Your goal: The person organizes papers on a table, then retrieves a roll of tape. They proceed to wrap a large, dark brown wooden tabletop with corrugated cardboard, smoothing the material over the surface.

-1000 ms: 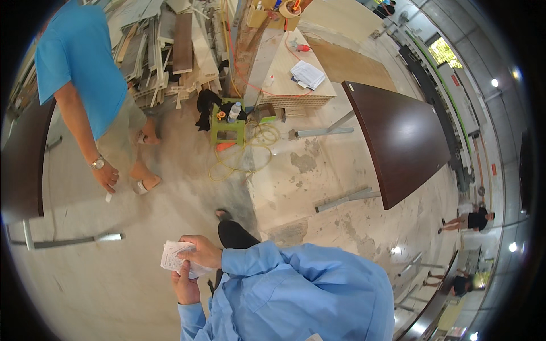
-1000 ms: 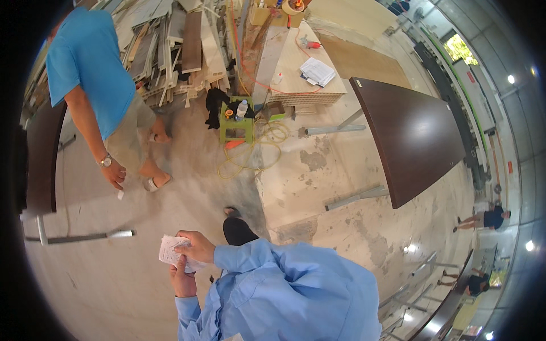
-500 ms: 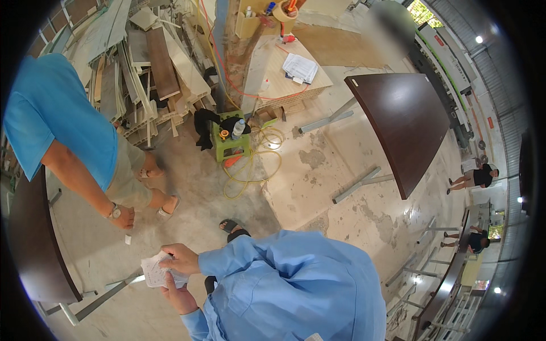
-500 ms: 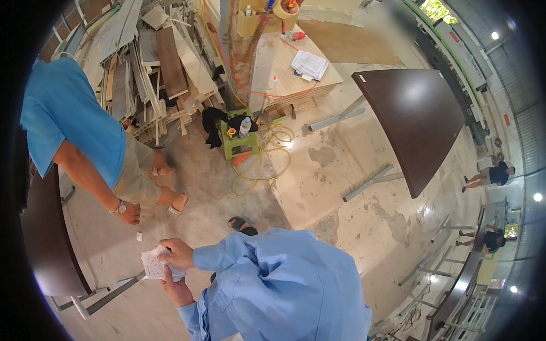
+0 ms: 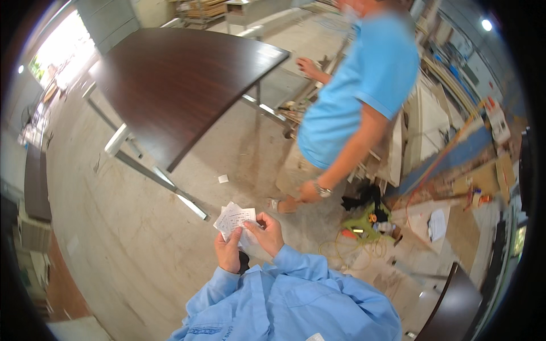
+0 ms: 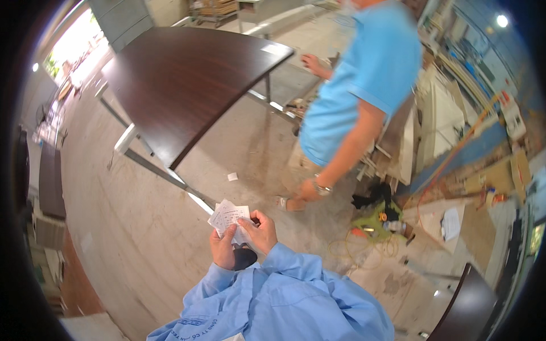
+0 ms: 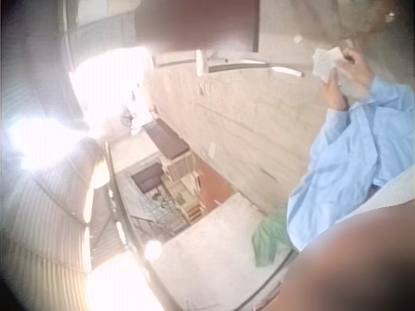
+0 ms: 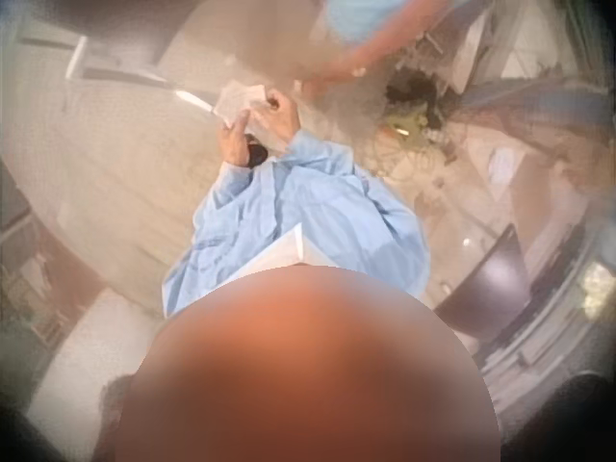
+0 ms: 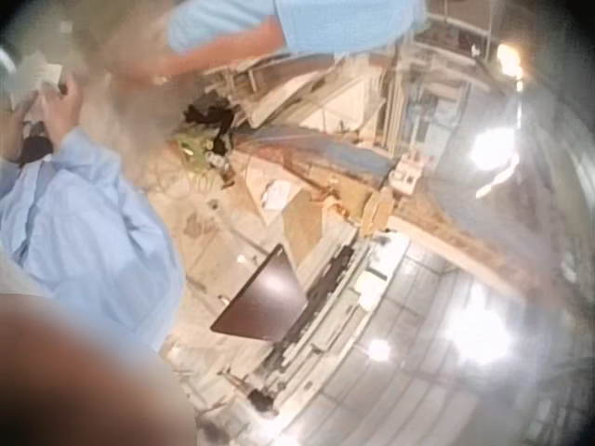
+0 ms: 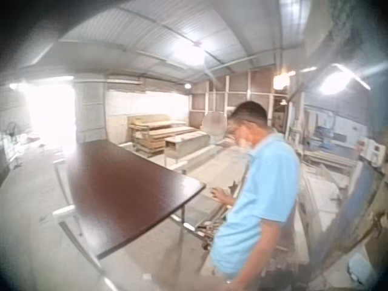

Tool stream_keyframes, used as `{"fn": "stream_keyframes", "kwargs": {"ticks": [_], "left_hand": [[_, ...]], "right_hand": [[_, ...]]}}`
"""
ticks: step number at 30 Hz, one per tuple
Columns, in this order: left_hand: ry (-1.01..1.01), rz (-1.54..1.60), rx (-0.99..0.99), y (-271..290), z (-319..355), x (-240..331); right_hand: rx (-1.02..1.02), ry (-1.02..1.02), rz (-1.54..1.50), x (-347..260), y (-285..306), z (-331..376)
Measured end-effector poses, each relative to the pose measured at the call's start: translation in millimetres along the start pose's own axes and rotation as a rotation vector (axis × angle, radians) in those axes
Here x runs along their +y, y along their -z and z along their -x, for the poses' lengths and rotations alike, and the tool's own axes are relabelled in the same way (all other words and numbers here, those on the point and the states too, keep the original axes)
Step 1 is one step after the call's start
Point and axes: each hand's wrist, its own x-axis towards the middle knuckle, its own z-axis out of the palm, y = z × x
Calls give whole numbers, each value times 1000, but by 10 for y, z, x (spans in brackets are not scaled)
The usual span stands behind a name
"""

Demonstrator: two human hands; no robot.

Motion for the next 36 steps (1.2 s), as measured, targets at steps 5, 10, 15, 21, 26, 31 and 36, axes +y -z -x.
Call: {"fn": "stream_keyframes", "kwargs": {"ticks": [5,10,15,21,26,31,36], "left_hand": [[-107,52,85,798,-606,666],[-163,45,164,1068,-1035,1071],[-184,64,203,1032,-1450,1195],[-206,-24,255,866,-1926,1464],[-223,-65,243,570,-2358,1718],[-165,-80,242,433,-2689,1809],[-201,-64,207,390,-2995,1809]], "right_hand": [[-108,50,40,64,-1176,-633],[-211,-6,37,-160,-1710,-991],[-330,59,51,-312,-1785,-1448],[-459,65,26,-565,-1775,-2178],[-482,138,68,-793,-1752,-2784],[-437,177,128,-803,-1756,-3249],[-449,153,230,-764,-1777,-3504]]}}
